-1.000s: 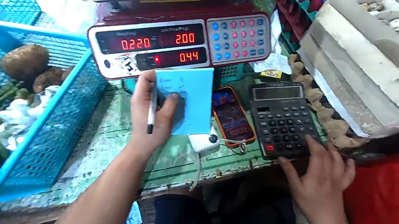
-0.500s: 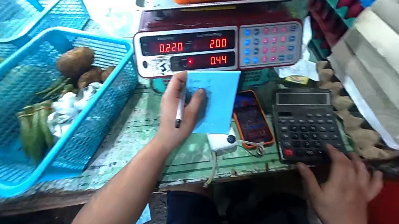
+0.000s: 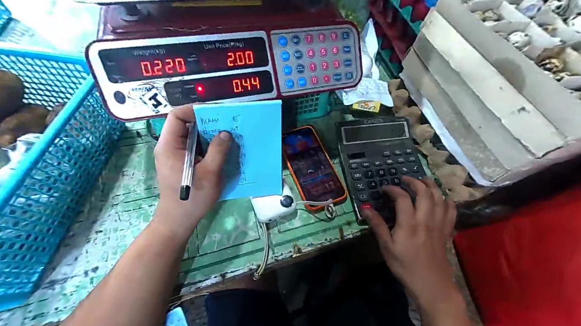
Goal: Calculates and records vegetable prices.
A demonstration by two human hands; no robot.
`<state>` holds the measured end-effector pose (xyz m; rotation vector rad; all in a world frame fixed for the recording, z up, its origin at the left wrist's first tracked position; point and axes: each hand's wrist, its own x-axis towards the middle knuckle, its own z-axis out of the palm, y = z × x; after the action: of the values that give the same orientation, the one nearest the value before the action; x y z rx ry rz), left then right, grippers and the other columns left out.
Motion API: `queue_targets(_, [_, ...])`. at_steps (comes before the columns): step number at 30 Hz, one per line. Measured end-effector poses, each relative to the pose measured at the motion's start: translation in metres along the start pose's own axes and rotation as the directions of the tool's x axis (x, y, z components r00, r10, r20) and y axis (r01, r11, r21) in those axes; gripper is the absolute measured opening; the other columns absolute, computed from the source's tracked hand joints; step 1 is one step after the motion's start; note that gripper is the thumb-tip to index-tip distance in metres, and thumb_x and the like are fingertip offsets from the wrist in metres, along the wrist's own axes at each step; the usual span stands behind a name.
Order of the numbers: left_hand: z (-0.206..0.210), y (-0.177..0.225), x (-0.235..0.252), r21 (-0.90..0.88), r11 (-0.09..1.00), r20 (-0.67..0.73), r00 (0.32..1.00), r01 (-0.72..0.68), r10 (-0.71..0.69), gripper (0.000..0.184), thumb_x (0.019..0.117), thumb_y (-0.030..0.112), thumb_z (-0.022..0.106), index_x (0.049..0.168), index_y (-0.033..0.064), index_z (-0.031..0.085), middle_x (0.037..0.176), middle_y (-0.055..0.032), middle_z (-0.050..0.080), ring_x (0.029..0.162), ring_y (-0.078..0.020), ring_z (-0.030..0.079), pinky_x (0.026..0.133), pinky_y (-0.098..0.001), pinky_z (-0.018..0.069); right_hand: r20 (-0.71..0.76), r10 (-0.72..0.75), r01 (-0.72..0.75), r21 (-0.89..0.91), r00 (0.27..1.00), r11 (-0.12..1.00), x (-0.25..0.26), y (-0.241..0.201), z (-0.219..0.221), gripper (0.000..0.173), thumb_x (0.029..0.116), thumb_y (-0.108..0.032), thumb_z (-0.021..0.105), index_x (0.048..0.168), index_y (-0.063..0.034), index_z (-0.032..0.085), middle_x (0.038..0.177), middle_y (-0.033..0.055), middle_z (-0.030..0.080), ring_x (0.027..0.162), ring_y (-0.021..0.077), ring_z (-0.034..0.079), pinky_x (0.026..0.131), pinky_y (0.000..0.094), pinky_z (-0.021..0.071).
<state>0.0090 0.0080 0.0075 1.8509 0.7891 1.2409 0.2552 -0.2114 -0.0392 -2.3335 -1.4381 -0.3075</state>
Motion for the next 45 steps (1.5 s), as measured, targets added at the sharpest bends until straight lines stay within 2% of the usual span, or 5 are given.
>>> queue_targets(4, [0.001,0.000,0.001,-0.018,1.000,-0.009,1.000,-0.019,0.018,0.030,0.0984,0.009,0.059,0.128,0.0097,0.053,0.107,0.0026,0.067,0.092,-0.0032,0.068,0.079,-0.0223,0.0593,0.028,0.014,-0.012,-0.054,1.000,0.998,0.014,-0.004,0.002,0.082,0.0961,-0.076,0.035,0.146,-0.0145,0.056,0.137,0.0202,0.061,0.142,0.0447,0.043,0.117,0.0744,0.0170])
queue_targets(9, [0.001,-0.001,0.000,-0.040,0.999,-0.022,1.000,-0.022,0.021,0.029,0.0976,0.008,0.060,0.126,0.0095,0.054,0.105,0.0037,0.068,0.092,-0.0022,0.068,0.080,-0.0212,0.0592,0.047,0.010,-0.008,-0.037,0.999,0.999,0.020,-0.009,0.005,0.073,0.0936,-0.079,0.038,0.133,-0.0262,0.068,0.144,0.0219,0.053,0.143,0.0455,0.039,0.115,0.0743,0.0209])
queue_targets(32, [0.000,0.002,0.000,-0.060,0.996,-0.002,0.998,0.059,-0.060,0.032,0.0993,0.007,0.062,0.130,0.0094,0.054,0.105,-0.0069,0.071,0.084,-0.0140,0.072,0.071,-0.0329,0.0634,0.070,0.059,-0.066,0.097,0.996,0.993,-0.028,0.021,-0.022,0.087,0.0920,-0.073,0.049,0.148,-0.0067,0.052,0.143,0.0246,0.058,0.140,0.0549,0.042,0.113,0.0783,0.0165])
queue_targets(40, [-0.001,-0.001,-0.001,-0.035,0.999,0.021,1.000,-0.002,0.002,0.044,0.0899,-0.001,0.064,0.132,0.0052,0.053,0.111,-0.0069,0.069,0.094,-0.0120,0.071,0.079,-0.0307,0.0617,0.363,-0.060,0.049,0.039,0.930,0.998,-0.005,0.025,-0.064,0.115,0.0526,-0.031,0.102,0.153,-0.0143,0.048,0.145,0.0191,0.059,0.142,0.0590,0.036,0.111,0.0859,0.0060])
queue_targets(45, [-0.001,-0.004,0.000,0.048,0.998,0.070,0.997,-0.048,0.045,0.046,0.0924,0.006,0.063,0.136,0.0048,0.050,0.116,-0.0036,0.066,0.101,-0.0068,0.067,0.087,-0.0289,0.0588,0.288,-0.021,0.026,-0.013,0.957,1.000,0.002,0.009,-0.059,0.074,0.0791,-0.028,0.088,0.144,-0.0097,0.058,0.140,0.0226,0.060,0.139,0.0544,0.042,0.111,0.0839,0.0162])
